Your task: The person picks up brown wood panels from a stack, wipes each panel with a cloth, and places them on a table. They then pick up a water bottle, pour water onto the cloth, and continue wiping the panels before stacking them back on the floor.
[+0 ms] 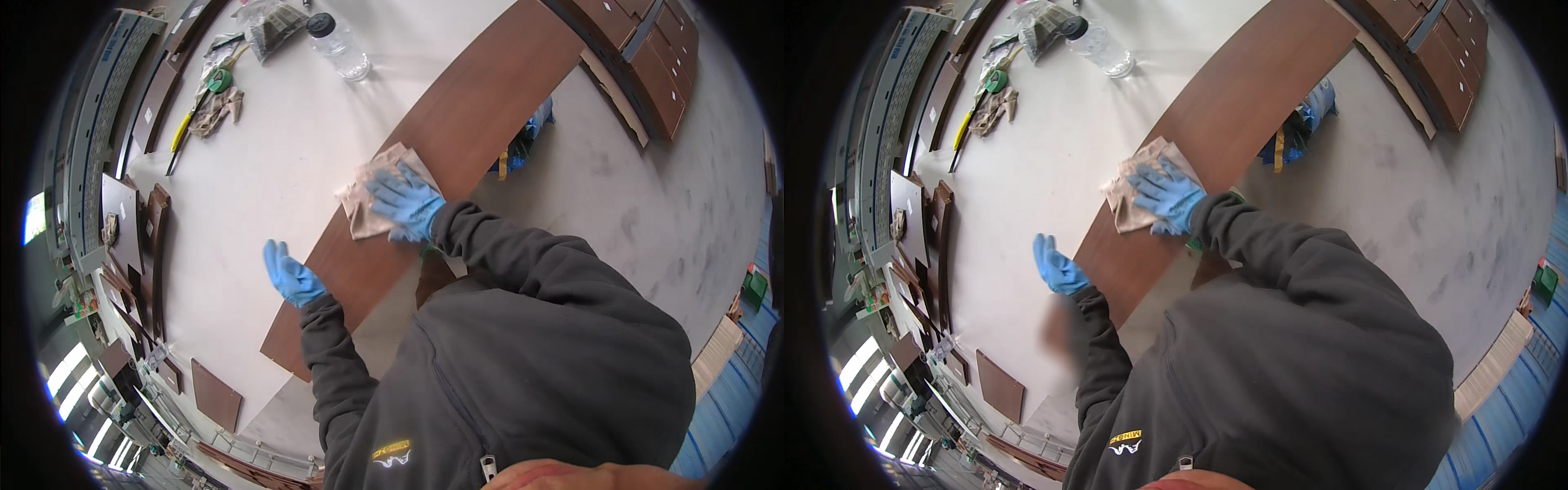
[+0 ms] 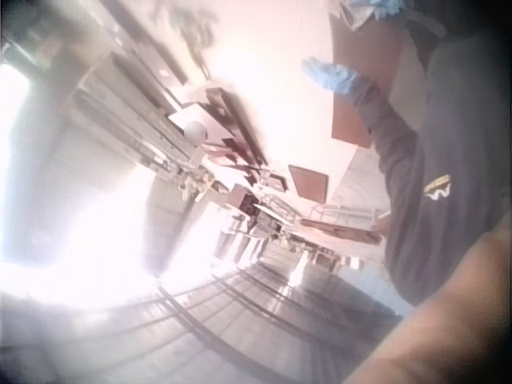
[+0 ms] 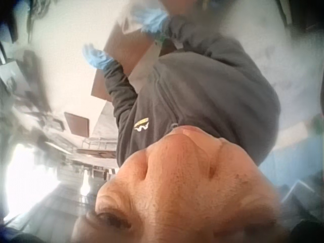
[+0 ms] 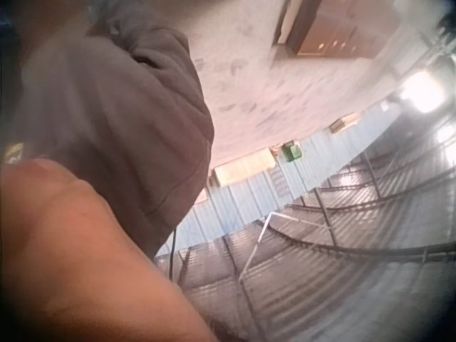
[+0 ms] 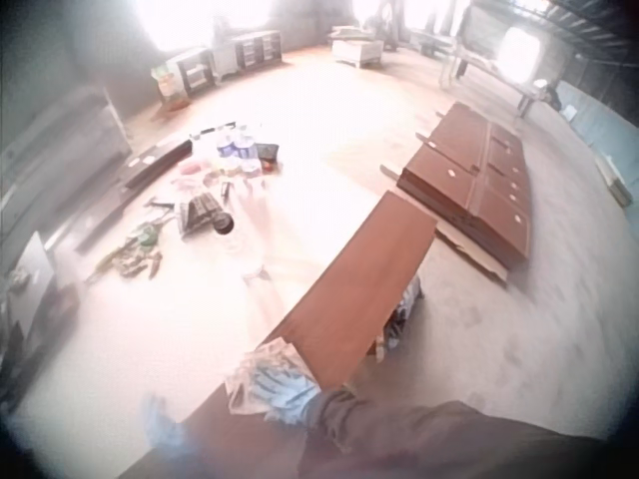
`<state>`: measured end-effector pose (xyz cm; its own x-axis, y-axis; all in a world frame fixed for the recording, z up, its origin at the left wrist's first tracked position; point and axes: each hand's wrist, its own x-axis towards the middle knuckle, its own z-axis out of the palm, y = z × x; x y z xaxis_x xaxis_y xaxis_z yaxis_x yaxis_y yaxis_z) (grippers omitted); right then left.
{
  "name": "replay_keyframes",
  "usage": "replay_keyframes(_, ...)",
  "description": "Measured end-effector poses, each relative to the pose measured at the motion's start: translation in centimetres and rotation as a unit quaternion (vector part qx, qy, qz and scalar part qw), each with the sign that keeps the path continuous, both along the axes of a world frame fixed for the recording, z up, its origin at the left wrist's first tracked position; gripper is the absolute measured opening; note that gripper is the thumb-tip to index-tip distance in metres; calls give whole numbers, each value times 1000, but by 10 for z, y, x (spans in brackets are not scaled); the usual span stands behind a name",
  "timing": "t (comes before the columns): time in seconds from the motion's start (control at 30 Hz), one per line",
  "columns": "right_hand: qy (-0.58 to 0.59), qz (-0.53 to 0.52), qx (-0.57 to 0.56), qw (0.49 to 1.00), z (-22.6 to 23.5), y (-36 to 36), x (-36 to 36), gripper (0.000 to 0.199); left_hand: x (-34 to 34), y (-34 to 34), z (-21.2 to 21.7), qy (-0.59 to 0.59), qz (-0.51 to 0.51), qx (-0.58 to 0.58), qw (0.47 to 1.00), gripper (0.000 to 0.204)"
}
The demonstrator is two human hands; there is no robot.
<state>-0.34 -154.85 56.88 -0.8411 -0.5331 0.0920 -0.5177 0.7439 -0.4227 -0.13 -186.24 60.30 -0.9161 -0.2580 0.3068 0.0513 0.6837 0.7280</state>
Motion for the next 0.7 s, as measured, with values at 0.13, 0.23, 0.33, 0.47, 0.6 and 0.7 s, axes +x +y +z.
replay_keyframes(0.13,52,-96,56,992,10,44,-49,61,-9,57,-3,51,12,-82,995,50)
replay_keyframes(0.23,17,-256,165,952,5,121,-101,57,6,113,-30,-118,-3,-238,964,60)
replay_keyframes(0.33,3,-367,206,907,-19,247,-177,55,14,142,-49,-173,7,-273,946,71)
replay_keyframes(0.47,215,-448,261,827,-47,368,-236,66,15,150,-53,-191,15,-303,934,78)
replay_keyframes(0.6,154,-453,233,847,-29,299,-212,54,12,155,-50,-199,14,-331,922,76)
replay_keyframes(0.7,-40,-363,107,925,-1,192,-154,50,9,159,-50,-201,13,-337,920,76)
